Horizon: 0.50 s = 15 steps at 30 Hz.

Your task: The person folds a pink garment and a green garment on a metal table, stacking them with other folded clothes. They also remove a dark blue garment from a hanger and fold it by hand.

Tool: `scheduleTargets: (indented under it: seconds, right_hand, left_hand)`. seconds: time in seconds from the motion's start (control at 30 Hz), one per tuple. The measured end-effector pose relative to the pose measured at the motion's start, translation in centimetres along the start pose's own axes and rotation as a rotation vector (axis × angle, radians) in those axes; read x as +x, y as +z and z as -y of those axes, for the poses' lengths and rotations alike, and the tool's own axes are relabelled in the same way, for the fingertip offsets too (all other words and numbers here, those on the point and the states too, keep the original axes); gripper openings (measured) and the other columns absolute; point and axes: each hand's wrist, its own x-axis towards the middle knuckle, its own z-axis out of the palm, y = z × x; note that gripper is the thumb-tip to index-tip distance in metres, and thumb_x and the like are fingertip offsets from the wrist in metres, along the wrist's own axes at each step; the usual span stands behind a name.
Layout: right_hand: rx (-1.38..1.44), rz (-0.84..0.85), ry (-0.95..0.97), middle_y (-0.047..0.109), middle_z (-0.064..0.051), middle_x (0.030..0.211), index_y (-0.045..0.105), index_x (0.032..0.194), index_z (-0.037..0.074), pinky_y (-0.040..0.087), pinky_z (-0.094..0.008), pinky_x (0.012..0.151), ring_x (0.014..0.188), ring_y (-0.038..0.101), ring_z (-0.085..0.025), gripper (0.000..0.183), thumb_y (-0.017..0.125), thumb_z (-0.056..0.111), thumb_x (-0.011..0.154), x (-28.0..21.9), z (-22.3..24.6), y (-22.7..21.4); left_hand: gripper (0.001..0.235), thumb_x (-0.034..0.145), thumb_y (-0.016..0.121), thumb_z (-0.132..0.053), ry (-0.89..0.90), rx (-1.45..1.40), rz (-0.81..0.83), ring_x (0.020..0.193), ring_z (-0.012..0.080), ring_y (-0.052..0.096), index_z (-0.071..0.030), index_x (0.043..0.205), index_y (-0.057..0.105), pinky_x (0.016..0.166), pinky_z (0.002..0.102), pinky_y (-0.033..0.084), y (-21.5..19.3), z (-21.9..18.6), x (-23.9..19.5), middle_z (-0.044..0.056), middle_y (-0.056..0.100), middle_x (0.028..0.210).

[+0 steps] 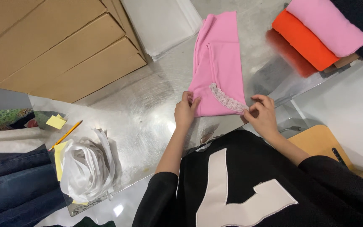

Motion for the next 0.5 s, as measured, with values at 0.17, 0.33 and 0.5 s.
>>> scheduleTargets:
  seconds: [0.17,0.33,0.5]
  right_hand:
    - [-0.082,-0.029,-0.128,0.057,-0.012,0.138,0.067,0.111,0.011,0.049,-0.053,0.102,0.126,0.058,-0.042,0.033,0.084,0.015,0.083,0.4,0.3,0.0]
    - [-0.19,-0.002,-0.517,0.07,0.0,0.131,0.077,0.118,0.026,0.049,-0.043,0.098,0.125,0.065,-0.028,0.026,0.073,0.025,0.092,0.2,0.8,1.4]
    - [-0.34,0.12,-0.46,0.066,0.005,0.132,0.069,0.131,0.024,0.046,-0.038,0.098,0.13,0.061,-0.02,0.039,0.074,0.04,0.095,-0.4,1.3,2.0]
  left_hand:
    - [0.034,0.094,0.078,-0.042,0.367,0.147,-0.203,0.101,0.0352,0.069,-0.019,0.109,0.058,0.088,0.048,0.056,0.2,1.6,-0.5,0.007,0.065,0.109]
    - [0.048,0.075,0.089,-0.045,0.869,0.368,-0.211,0.123,0.0269,0.062,-0.019,0.109,0.07,0.099,0.041,0.051,-1.3,2.3,-3.1,0.001,0.067,0.122]
    - [0.05,0.088,0.081,-0.029,0.768,0.498,-0.204,0.137,0.0233,0.056,-0.024,0.135,0.065,0.11,0.044,0.044,0.2,4.2,-3.4,0.0,0.064,0.139]
